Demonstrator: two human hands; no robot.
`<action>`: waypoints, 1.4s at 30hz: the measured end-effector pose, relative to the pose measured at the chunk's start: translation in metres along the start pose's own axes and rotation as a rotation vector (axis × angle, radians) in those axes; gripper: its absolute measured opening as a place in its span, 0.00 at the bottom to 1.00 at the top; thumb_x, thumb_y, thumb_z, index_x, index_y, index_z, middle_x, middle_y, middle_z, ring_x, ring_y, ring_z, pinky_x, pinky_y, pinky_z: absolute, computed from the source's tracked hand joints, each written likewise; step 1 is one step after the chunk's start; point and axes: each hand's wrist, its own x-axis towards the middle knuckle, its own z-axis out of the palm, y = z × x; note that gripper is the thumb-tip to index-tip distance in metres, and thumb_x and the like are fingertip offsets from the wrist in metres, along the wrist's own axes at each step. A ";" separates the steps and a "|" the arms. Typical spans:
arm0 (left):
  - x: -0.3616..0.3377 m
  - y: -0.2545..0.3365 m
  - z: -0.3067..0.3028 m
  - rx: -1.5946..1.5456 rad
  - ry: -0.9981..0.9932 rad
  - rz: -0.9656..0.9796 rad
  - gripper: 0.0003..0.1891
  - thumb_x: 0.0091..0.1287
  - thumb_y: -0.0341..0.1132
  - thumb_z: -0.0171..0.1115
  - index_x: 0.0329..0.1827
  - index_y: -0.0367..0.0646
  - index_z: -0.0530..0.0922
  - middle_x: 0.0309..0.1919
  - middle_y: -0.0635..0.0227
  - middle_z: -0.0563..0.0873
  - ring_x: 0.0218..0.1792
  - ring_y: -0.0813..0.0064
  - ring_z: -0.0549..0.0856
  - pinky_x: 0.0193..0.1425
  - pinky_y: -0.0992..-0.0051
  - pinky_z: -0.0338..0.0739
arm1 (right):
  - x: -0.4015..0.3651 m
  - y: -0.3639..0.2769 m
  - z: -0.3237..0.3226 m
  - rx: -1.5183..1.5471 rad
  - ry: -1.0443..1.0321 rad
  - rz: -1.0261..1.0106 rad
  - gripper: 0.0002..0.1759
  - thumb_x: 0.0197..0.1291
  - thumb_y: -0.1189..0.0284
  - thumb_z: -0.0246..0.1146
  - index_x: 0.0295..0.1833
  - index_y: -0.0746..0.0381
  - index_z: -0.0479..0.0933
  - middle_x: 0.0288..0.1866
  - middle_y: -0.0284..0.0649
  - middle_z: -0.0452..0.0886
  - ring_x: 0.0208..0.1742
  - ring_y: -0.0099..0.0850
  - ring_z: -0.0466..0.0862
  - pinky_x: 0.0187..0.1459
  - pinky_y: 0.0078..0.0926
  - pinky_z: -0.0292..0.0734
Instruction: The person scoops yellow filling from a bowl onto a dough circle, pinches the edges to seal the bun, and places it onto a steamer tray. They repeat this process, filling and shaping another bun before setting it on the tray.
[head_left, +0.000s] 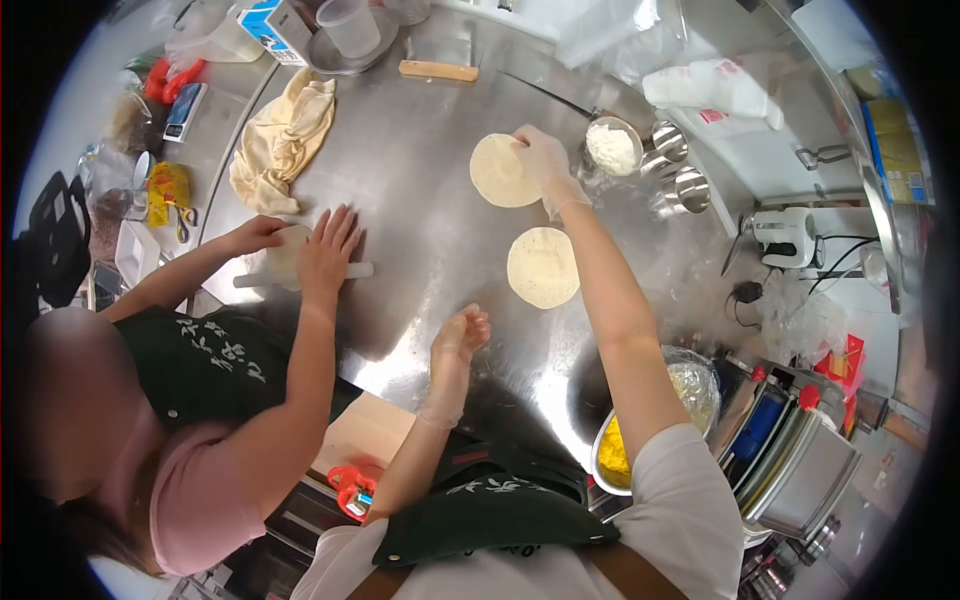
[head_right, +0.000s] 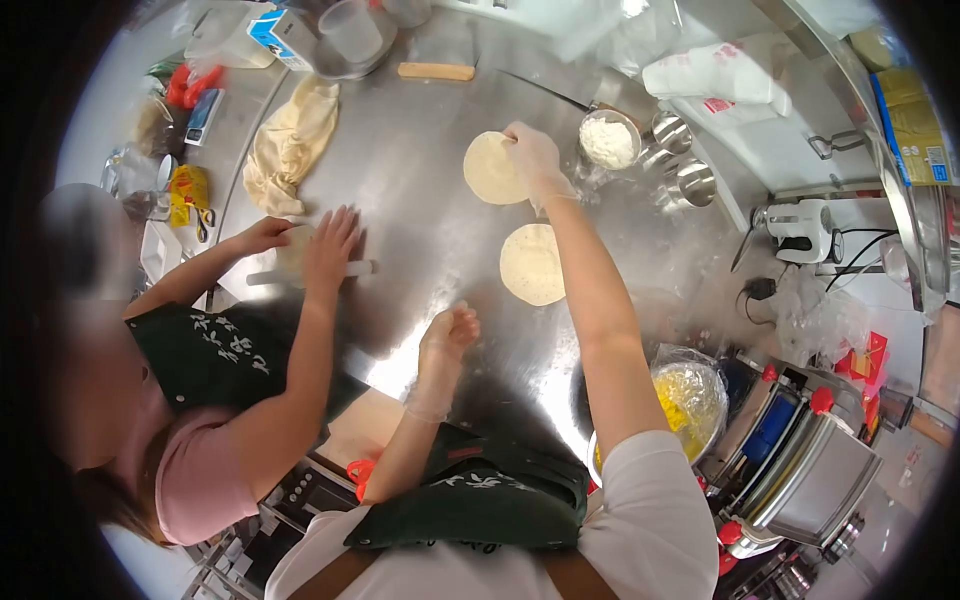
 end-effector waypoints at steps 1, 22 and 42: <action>-0.002 0.001 -0.001 -0.004 0.018 0.006 0.22 0.81 0.41 0.48 0.66 0.32 0.74 0.50 0.66 0.83 0.52 0.76 0.81 0.64 0.72 0.75 | -0.008 -0.005 -0.004 0.078 -0.055 0.030 0.19 0.59 0.66 0.65 0.57 0.47 0.84 0.52 0.40 0.88 0.55 0.38 0.86 0.57 0.34 0.78; -0.036 -0.035 0.071 -0.342 -0.540 -0.233 0.28 0.78 0.52 0.51 0.74 0.45 0.69 0.69 0.58 0.77 0.67 0.61 0.79 0.70 0.55 0.77 | -0.344 -0.025 -0.126 0.757 0.051 0.201 0.16 0.61 0.77 0.69 0.55 0.66 0.84 0.52 0.40 0.87 0.47 0.24 0.85 0.52 0.23 0.79; -0.176 -0.128 0.144 -0.471 -0.791 -0.553 0.27 0.78 0.48 0.51 0.74 0.44 0.69 0.69 0.53 0.76 0.68 0.50 0.76 0.73 0.48 0.72 | -0.613 0.197 -0.069 -0.631 0.242 0.419 0.16 0.62 0.76 0.59 0.54 0.65 0.80 0.31 0.45 0.83 0.34 0.42 0.87 0.32 0.39 0.81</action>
